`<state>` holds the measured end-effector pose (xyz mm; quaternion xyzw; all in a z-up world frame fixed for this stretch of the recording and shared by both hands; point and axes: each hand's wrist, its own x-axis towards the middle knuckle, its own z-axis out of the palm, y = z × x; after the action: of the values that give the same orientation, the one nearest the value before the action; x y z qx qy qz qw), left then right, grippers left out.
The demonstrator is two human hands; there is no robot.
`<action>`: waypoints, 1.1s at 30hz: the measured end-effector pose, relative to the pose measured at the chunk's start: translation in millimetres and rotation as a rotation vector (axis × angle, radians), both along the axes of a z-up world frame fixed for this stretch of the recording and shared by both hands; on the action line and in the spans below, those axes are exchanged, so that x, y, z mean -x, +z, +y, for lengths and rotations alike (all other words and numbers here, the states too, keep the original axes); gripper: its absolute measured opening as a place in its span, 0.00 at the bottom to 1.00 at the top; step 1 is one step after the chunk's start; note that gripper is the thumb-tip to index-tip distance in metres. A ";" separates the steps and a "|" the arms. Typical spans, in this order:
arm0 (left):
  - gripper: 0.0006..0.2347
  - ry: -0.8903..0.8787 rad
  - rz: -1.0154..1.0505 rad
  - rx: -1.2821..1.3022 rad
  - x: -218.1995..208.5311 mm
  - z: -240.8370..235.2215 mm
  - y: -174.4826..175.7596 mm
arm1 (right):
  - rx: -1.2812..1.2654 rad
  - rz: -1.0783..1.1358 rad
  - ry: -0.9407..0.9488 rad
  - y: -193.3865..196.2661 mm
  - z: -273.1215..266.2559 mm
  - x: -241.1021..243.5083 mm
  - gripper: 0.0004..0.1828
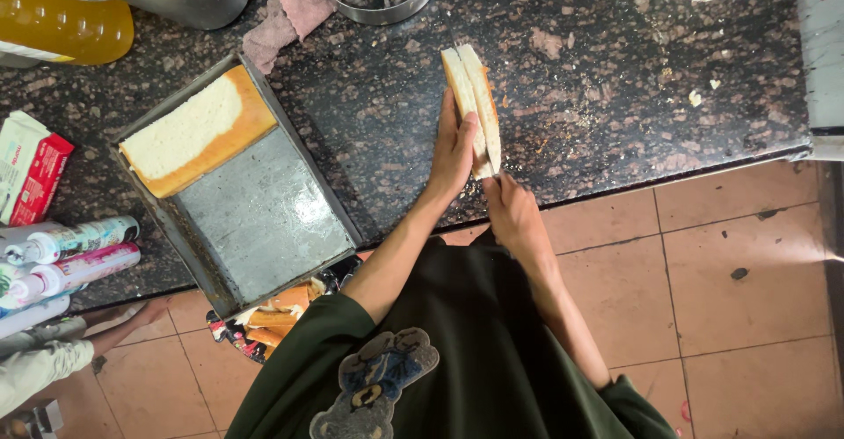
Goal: The person trims the top crust off a rectangular cake sponge, discards the scraps into a bin, and then uses a metal ring and a knife to cut circular layers from the sponge.
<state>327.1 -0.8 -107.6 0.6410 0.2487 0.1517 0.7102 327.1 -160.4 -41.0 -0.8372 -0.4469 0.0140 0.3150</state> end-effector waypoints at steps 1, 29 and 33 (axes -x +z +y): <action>0.33 0.007 -0.029 0.006 -0.2 -0.1 0.6 | 0.011 -0.011 -0.018 -4.3 3.5 -1.2 0.14; 0.34 -0.016 -0.011 0.037 5.3 3.2 -1.3 | 0.225 0.855 -0.443 27.6 -27.9 43.0 0.18; 0.34 0.008 0.010 0.043 4.8 3.3 -4.2 | 0.271 0.986 -0.471 10.2 -6.4 18.3 0.18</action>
<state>322.3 2.5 -111.9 0.6254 0.2579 0.1458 0.7219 308.8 -166.8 -30.8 -0.8417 -0.0420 0.3903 0.3707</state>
